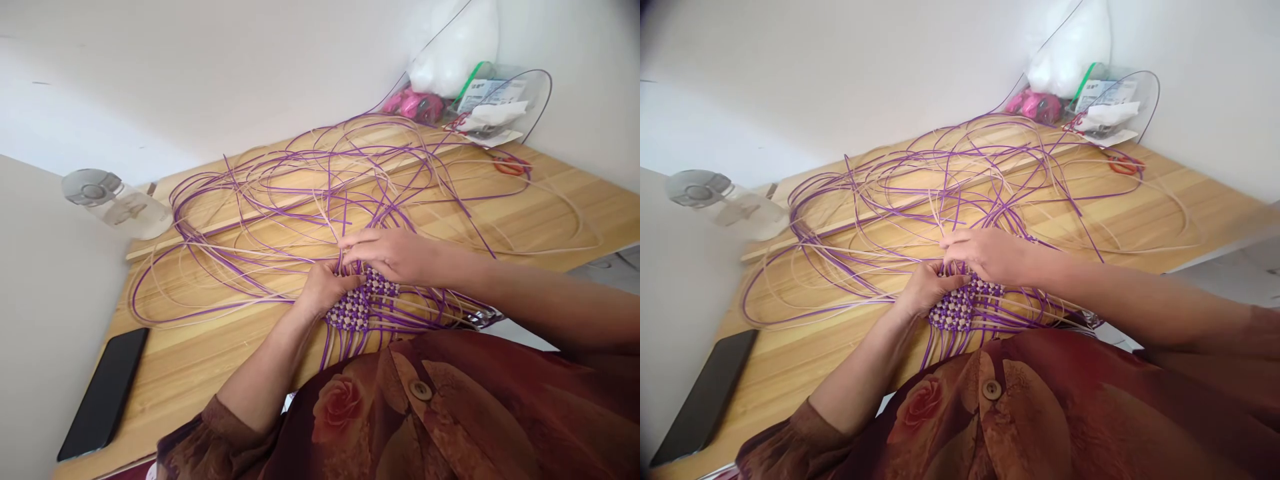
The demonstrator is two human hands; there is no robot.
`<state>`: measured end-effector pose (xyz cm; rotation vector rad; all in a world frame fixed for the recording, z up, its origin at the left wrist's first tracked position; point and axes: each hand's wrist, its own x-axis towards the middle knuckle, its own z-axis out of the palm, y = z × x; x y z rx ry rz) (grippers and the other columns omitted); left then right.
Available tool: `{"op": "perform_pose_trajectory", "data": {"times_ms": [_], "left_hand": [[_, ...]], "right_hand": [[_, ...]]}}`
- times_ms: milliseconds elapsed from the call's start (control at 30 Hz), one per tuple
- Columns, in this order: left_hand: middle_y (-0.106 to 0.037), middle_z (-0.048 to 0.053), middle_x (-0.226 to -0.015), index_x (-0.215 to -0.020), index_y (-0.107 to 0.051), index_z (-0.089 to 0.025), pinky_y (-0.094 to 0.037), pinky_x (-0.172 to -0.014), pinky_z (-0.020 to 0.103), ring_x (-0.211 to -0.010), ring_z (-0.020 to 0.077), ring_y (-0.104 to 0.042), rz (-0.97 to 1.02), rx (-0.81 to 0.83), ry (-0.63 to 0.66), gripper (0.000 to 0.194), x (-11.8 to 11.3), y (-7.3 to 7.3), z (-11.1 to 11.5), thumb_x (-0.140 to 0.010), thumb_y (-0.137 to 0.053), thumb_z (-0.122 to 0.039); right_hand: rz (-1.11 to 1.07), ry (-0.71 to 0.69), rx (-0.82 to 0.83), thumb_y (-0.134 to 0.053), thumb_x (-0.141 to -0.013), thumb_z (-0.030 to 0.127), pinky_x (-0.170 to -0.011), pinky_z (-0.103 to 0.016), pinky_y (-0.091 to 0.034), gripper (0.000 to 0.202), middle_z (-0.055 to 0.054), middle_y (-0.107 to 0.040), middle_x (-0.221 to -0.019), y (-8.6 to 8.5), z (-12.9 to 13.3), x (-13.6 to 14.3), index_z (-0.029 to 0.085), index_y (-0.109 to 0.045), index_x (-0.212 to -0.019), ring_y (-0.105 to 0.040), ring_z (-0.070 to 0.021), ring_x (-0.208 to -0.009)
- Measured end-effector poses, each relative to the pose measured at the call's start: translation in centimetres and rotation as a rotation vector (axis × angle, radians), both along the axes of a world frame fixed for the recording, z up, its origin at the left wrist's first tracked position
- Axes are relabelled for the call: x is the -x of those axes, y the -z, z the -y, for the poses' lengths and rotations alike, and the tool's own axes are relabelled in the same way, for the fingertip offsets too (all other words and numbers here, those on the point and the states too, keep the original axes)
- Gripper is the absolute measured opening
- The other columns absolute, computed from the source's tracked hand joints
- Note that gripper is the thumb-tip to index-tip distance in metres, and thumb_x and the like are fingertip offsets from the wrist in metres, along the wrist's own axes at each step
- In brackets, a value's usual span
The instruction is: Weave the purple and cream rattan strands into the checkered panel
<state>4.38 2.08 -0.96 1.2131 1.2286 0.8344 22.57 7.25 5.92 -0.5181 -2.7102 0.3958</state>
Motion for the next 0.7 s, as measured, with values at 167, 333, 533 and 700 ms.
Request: {"op": "perform_pose_trajectory", "data": {"times_ms": [167,333,533,700], "left_hand": [[-0.06,-0.002,-0.064,-0.073,-0.066,-0.014,-0.038,-0.059,0.023,-0.057,0.0094,-0.049,0.028,-0.016,0.029,0.03,0.3,0.2,-0.3,-0.062,-0.079,-0.039],[-0.064,0.001,-0.069,-0.077,-0.066,-0.014,-0.04,-0.058,0.024,-0.059,0.0117,-0.053,0.038,0.082,0.007,0.034,0.4,0.2,-0.5,-0.061,-0.079,-0.041],[-0.061,-0.002,-0.066,-0.071,-0.068,-0.013,-0.037,-0.06,0.022,-0.061,0.0106,-0.049,-0.123,-0.112,0.066,0.029,0.3,-0.5,-0.4,-0.063,-0.078,-0.038],[-0.065,-0.002,-0.074,-0.082,-0.07,-0.015,-0.041,-0.066,0.024,-0.066,0.0118,-0.054,0.018,-0.075,0.098,0.03,0.4,-0.1,-0.3,-0.063,-0.077,-0.037]], "right_hand": [[0.061,0.008,0.085,-0.044,-0.09,0.017,-0.078,-0.026,-0.044,0.025,-0.005,-0.069,-0.089,2.0,-2.7,-0.2,0.016,-0.068,-0.093,-0.062,-0.0153,-0.084],[0.155,0.129,-0.07,-0.044,-0.089,0.018,-0.078,-0.031,-0.039,0.022,-0.007,-0.066,-0.081,0.8,-1.4,-2.2,0.016,-0.066,-0.083,-0.055,-0.0184,-0.079],[0.157,-0.104,0.011,-0.047,-0.09,0.019,-0.083,-0.033,-0.034,0.02,-0.003,-0.064,-0.074,-0.2,1.2,-0.3,0.018,-0.064,-0.079,-0.051,-0.0179,-0.079],[0.013,0.266,0.056,-0.048,-0.091,0.024,-0.074,-0.028,-0.035,0.019,-0.004,-0.066,-0.082,2.0,-0.2,0.9,0.017,-0.065,-0.086,-0.056,-0.0164,-0.079]]}}
